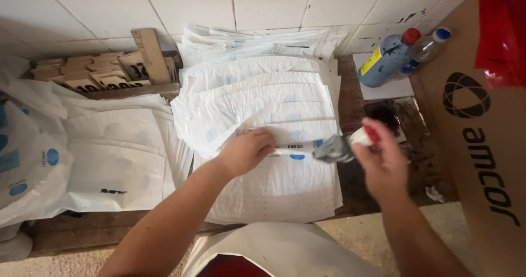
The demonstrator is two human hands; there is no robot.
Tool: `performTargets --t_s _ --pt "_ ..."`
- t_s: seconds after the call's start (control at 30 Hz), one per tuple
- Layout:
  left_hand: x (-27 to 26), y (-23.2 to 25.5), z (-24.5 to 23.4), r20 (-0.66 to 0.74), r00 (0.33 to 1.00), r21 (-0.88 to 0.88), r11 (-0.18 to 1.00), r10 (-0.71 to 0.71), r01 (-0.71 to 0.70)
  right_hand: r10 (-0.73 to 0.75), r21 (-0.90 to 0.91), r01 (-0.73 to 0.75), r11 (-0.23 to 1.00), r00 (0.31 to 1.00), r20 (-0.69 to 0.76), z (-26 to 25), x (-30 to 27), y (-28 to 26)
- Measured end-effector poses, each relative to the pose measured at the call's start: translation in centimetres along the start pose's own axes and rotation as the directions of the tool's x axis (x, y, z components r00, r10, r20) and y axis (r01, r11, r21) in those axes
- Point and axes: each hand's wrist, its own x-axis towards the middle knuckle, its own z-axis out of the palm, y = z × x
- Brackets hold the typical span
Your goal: Stamping a stack of plastic bags using a manual hand stamp.
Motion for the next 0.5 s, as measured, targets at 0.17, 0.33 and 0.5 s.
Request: performTargets --t_s 0.17,0.33,0.5 --pt "0.7 -1.5 1.1 -0.055 0.994 0.045 0.994 -0.092 0.095 -0.181 -0.144 0.209 0.967 0.966 0.183 4.8 -1.2 3.9" --pt "1.8 -2.1 1.7 -0.19 0.975 0.008 0.993 -0.115 0.118 -0.559 -0.359 0.588 0.725 0.806 0.193 8.7 0.5 4.2" --pt "3.5 -2.9 0.6 -0.167 0.973 -0.072 0.986 -0.159 0.148 -0.623 -0.407 0.632 0.66 0.763 0.174 10.8 0.7 6.2"
